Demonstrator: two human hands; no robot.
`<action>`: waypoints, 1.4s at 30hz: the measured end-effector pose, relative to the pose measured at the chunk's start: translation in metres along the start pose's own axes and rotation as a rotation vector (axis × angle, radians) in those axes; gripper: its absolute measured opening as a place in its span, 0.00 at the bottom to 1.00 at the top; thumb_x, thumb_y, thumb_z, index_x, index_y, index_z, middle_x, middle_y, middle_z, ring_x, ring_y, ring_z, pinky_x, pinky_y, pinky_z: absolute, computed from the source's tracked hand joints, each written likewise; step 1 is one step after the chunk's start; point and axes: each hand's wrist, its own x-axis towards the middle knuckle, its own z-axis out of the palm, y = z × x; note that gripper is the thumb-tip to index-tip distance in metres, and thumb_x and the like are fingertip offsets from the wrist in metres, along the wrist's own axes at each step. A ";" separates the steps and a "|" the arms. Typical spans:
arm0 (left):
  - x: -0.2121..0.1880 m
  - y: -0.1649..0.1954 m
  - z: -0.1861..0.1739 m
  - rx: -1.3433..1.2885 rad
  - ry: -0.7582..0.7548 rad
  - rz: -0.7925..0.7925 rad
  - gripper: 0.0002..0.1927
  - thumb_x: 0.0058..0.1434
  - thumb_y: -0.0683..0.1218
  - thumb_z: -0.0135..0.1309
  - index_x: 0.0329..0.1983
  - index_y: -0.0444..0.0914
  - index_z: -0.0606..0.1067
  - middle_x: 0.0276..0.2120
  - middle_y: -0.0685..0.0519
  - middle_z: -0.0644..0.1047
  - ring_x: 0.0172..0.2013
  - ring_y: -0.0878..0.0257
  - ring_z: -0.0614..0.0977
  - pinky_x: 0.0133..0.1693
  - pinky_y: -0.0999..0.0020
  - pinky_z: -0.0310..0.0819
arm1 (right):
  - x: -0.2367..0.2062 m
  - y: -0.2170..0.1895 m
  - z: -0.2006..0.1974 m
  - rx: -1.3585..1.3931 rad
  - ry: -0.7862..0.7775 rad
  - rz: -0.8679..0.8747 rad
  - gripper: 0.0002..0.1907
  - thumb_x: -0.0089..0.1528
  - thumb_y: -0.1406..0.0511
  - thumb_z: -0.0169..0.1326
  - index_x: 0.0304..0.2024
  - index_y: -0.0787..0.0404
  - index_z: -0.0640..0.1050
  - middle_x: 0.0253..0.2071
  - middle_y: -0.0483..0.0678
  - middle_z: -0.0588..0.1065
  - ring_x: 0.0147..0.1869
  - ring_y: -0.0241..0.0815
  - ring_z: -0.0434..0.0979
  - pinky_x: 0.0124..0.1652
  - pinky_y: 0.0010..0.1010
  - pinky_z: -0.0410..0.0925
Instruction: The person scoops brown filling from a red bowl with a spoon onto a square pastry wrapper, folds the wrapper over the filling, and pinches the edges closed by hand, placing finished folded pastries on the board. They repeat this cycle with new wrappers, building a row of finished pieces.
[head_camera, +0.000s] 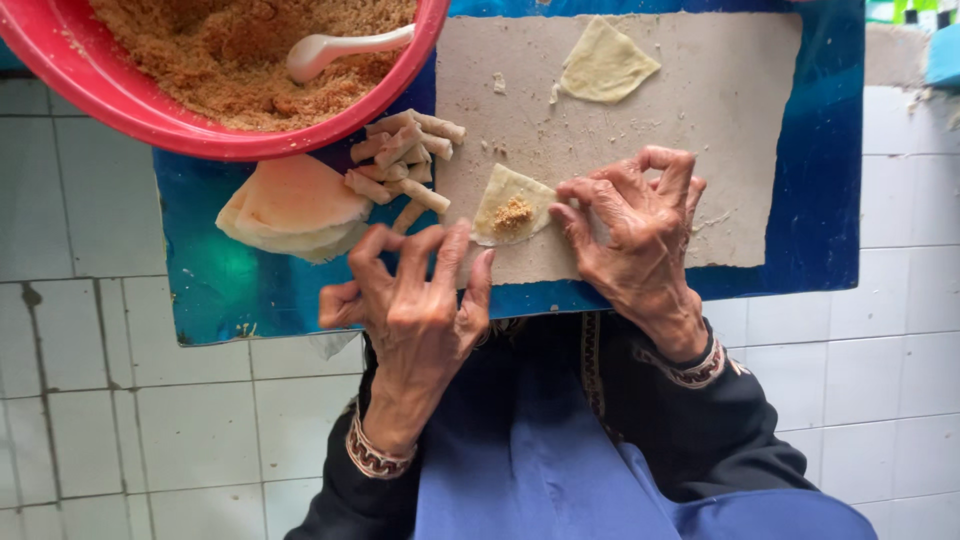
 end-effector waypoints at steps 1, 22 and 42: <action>-0.002 0.003 0.000 0.004 -0.012 -0.034 0.15 0.61 0.49 0.68 0.50 0.43 0.82 0.43 0.61 0.76 0.53 0.53 0.69 0.50 0.47 0.55 | 0.000 -0.001 0.000 0.007 0.000 0.004 0.09 0.64 0.62 0.68 0.44 0.53 0.83 0.44 0.40 0.79 0.59 0.47 0.63 0.56 0.45 0.54; 0.021 0.016 0.013 -0.213 -0.065 -0.011 0.09 0.63 0.43 0.65 0.46 0.43 0.80 0.43 0.61 0.80 0.52 0.58 0.75 0.52 0.54 0.55 | 0.018 0.001 -0.001 0.275 -0.076 -0.180 0.14 0.59 0.71 0.64 0.47 0.52 0.80 0.47 0.38 0.80 0.65 0.47 0.68 0.61 0.47 0.50; 0.025 0.007 0.026 -0.240 -0.091 0.059 0.12 0.64 0.41 0.65 0.49 0.39 0.78 0.46 0.57 0.78 0.51 0.55 0.74 0.54 0.58 0.66 | 0.020 0.008 0.004 0.241 -0.059 -0.255 0.14 0.58 0.70 0.67 0.46 0.53 0.81 0.47 0.37 0.79 0.61 0.47 0.70 0.58 0.48 0.51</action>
